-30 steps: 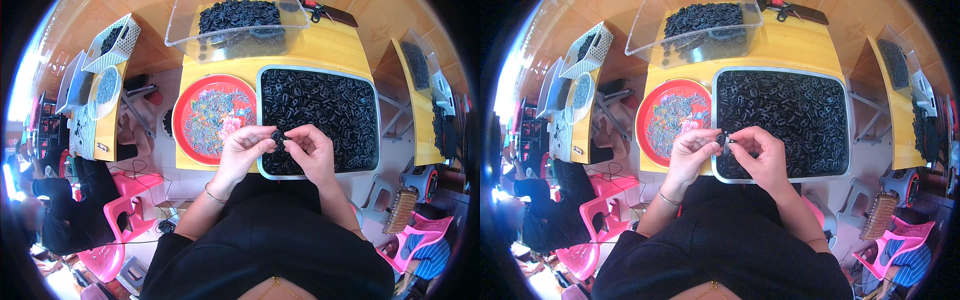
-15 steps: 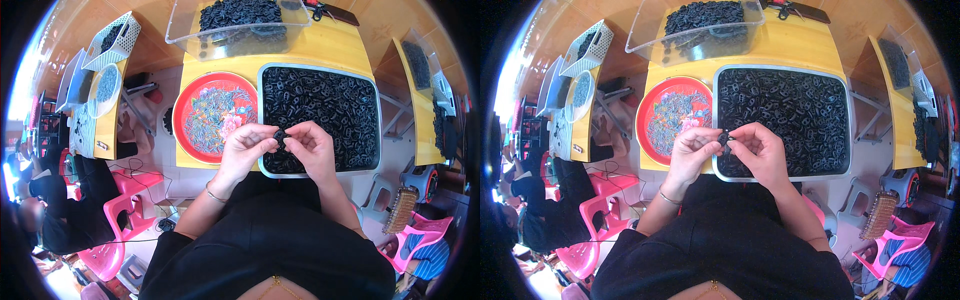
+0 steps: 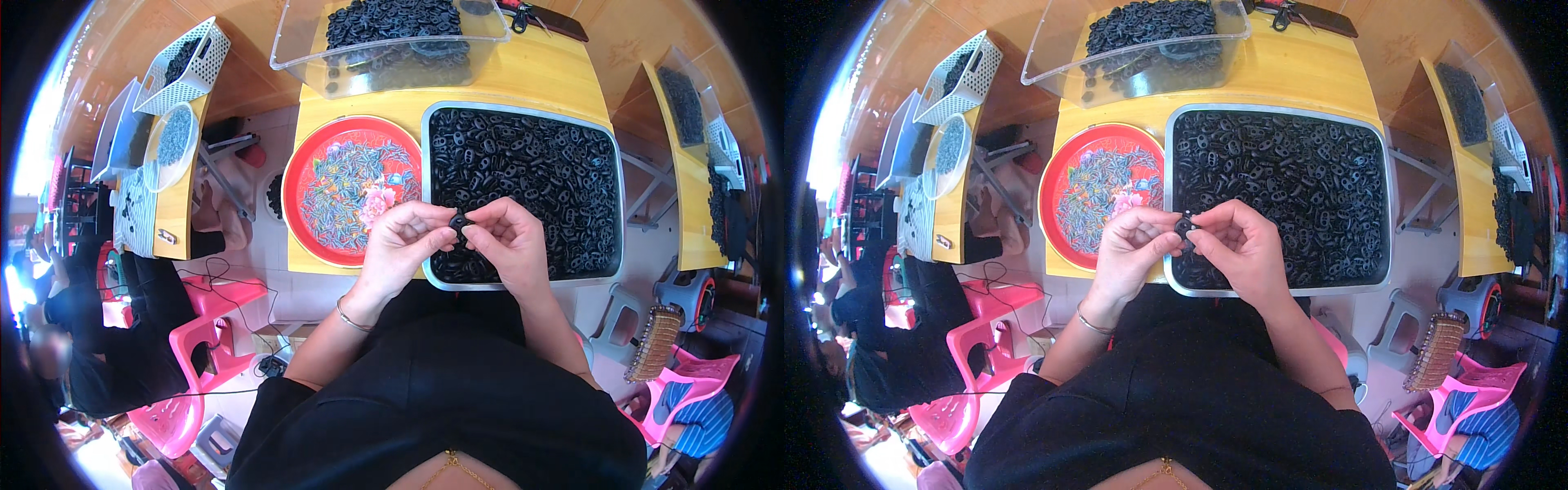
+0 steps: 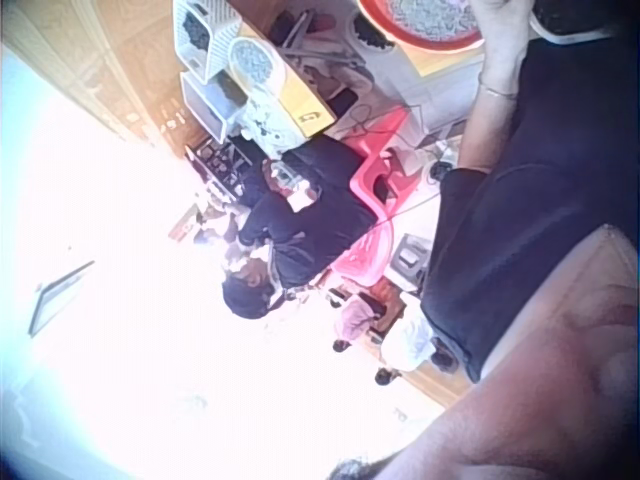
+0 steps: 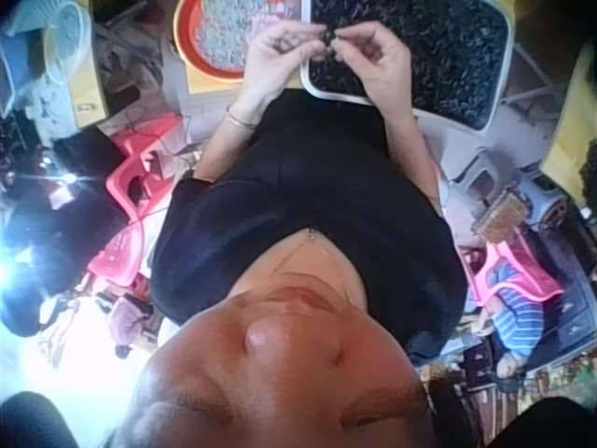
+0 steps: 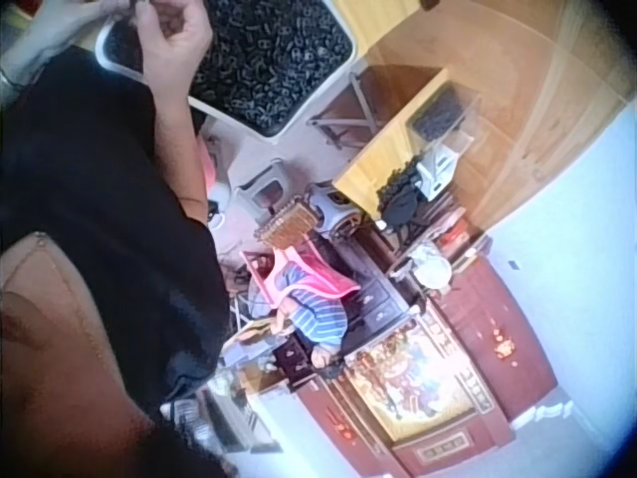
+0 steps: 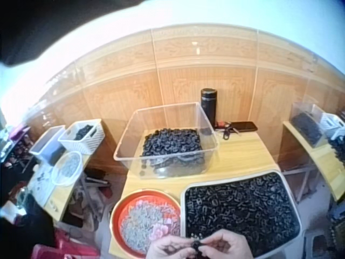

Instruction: The person sits at a yellow table and repeatedly picks up small black plastic rings and metal pins from a red tray. They insert the pins into the rings and place the assembled units into a clear plastic container. The process is repetitive and involves fine motor manipulation of small parts.

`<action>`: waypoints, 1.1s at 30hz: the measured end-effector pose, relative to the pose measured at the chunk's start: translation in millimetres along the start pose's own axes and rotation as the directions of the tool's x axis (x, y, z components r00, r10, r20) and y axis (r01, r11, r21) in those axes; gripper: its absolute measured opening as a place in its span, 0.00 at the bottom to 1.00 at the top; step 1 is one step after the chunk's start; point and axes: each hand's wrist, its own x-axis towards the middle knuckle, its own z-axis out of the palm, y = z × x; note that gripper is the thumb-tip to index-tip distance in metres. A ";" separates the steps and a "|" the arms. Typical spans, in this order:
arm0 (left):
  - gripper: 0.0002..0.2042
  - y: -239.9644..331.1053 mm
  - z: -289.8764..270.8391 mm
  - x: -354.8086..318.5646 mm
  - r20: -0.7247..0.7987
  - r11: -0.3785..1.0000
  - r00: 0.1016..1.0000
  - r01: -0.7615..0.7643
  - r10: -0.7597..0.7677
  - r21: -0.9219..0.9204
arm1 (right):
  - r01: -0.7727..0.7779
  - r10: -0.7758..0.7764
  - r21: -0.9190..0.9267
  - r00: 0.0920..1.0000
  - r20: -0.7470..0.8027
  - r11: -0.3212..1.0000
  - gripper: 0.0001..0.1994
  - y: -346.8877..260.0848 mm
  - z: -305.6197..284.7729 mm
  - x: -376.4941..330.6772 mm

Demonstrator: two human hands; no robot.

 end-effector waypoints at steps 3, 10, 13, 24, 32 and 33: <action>0.09 -0.2 -0.7 -0.6 0.000 1.000 1.000 0.002 -0.002 0.000 | -0.008 0.008 0.001 1.000 0.005 1.000 0.07 -0.4 -0.2 -0.1; 0.09 1.0 -2.8 -2.6 0.015 0.999 0.999 0.041 -0.041 0.011 | -0.031 0.033 -0.036 0.998 0.054 0.999 0.07 0.4 -3.6 1.1; 0.09 3.7 -4.0 -2.3 0.007 0.997 0.997 0.077 -0.077 -0.017 | -0.012 0.018 -0.061 0.996 0.088 0.998 0.09 0.6 -1.8 3.2; 0.14 11.1 -15.3 0.3 0.147 0.962 0.963 0.244 -0.226 -0.123 | 0.171 0.027 -0.435 0.910 0.413 0.884 0.15 -19.4 -7.5 16.2; 0.15 12.3 -18.9 1.6 0.235 0.927 0.932 0.322 -0.275 -0.194 | 0.085 0.053 -0.362 0.934 0.354 0.928 0.13 -11.2 -2.8 7.7; 0.15 13.1 -19.1 1.2 0.228 0.930 0.935 0.317 -0.273 -0.185 | 0.093 0.043 -0.369 0.938 0.345 0.925 0.13 -11.4 -1.3 6.7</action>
